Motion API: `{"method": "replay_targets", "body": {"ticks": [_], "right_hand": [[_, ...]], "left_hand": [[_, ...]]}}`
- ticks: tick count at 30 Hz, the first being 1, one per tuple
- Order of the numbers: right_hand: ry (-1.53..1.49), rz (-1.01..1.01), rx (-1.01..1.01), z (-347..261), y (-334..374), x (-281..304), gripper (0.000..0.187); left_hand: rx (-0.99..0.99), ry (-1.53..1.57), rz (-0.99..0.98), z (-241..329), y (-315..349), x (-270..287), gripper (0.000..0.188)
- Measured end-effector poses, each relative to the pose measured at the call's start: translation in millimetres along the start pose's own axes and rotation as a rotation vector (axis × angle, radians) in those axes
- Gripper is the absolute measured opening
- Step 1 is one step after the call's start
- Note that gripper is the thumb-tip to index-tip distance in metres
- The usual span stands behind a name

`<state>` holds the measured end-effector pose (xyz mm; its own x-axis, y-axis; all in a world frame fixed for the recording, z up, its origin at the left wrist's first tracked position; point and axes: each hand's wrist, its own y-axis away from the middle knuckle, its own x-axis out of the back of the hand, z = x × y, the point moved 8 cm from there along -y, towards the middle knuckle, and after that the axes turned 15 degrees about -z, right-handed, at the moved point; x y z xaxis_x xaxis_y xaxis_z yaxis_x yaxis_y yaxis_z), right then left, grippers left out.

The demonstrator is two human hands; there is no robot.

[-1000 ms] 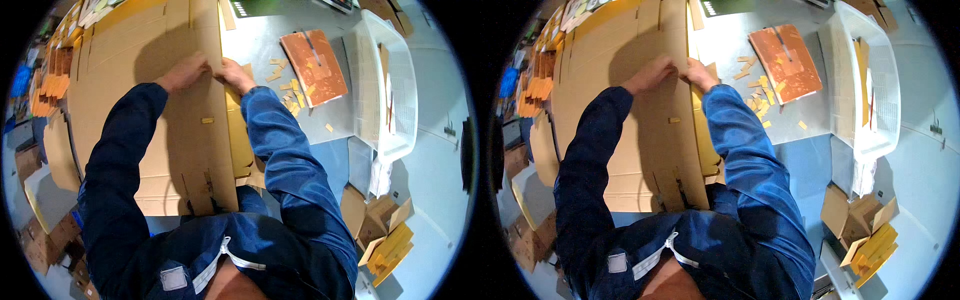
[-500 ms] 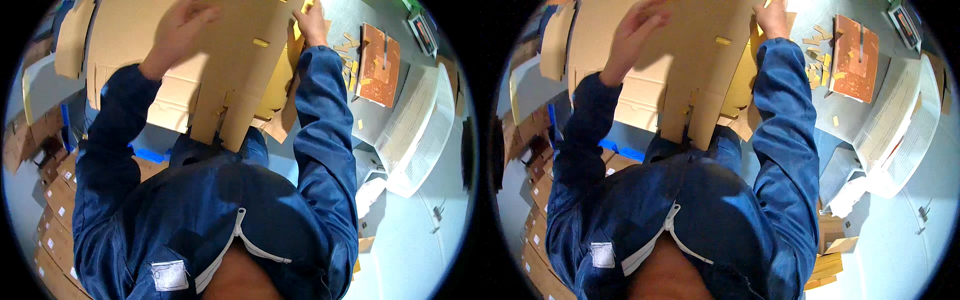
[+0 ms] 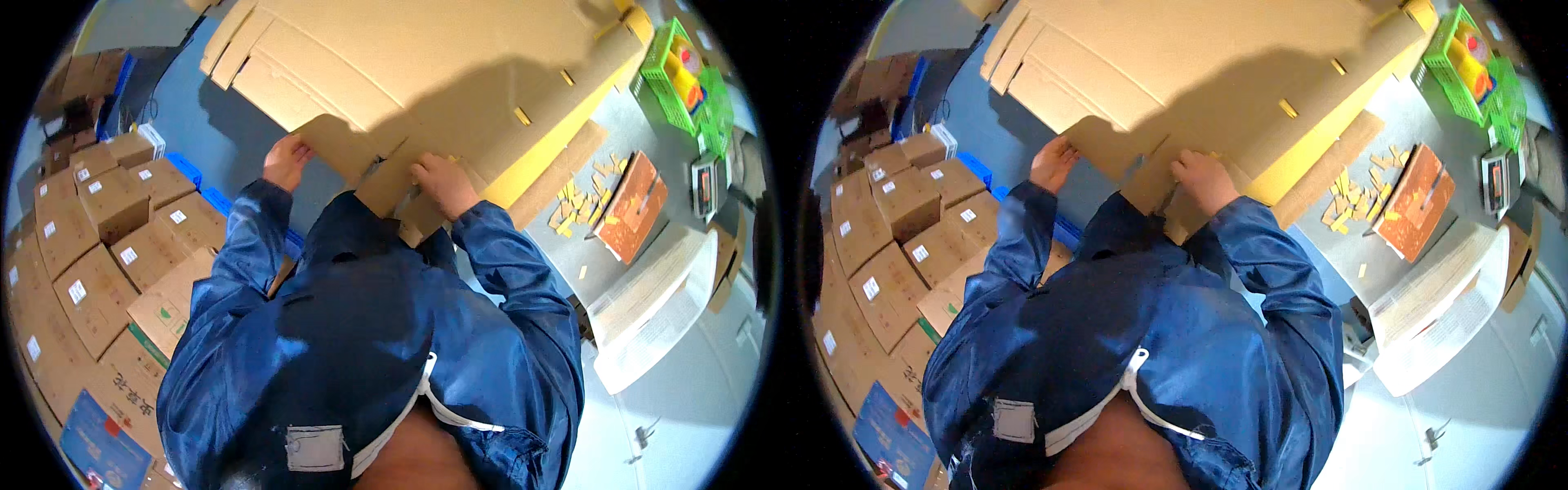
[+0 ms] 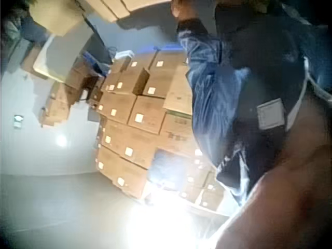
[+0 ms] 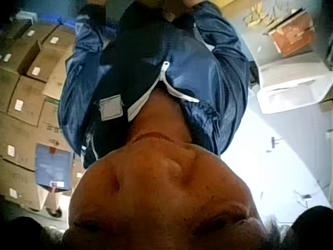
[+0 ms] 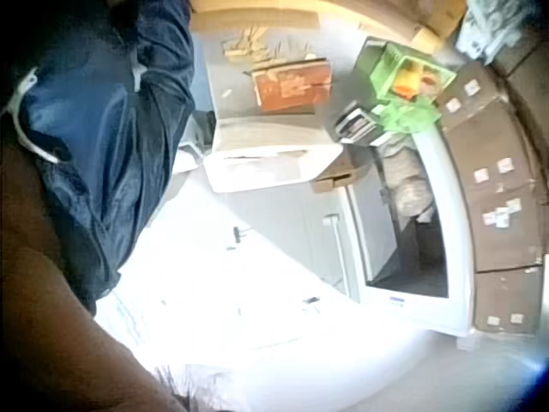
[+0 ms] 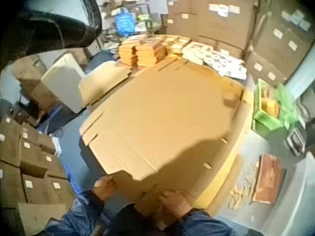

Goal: The person walks through a storage area and begins assembling a cardboard box. They fold the flat cardboard into shape, insert a white foam sheet, and then place yellow cardboard dividers into the box to create compartments.

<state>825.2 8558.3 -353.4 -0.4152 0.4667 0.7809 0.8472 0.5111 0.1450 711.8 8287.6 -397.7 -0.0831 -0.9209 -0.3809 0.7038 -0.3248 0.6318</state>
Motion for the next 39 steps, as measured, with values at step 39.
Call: {"method": "replay_targets", "body": {"ticks": [39], "right_hand": [[-0.324,-0.167,-0.556,-26.7,-195.9,7.3,0.028]], "left_hand": [[0.453,0.625,-0.613,-23.4,-57.9,-9.7,0.037]]}}
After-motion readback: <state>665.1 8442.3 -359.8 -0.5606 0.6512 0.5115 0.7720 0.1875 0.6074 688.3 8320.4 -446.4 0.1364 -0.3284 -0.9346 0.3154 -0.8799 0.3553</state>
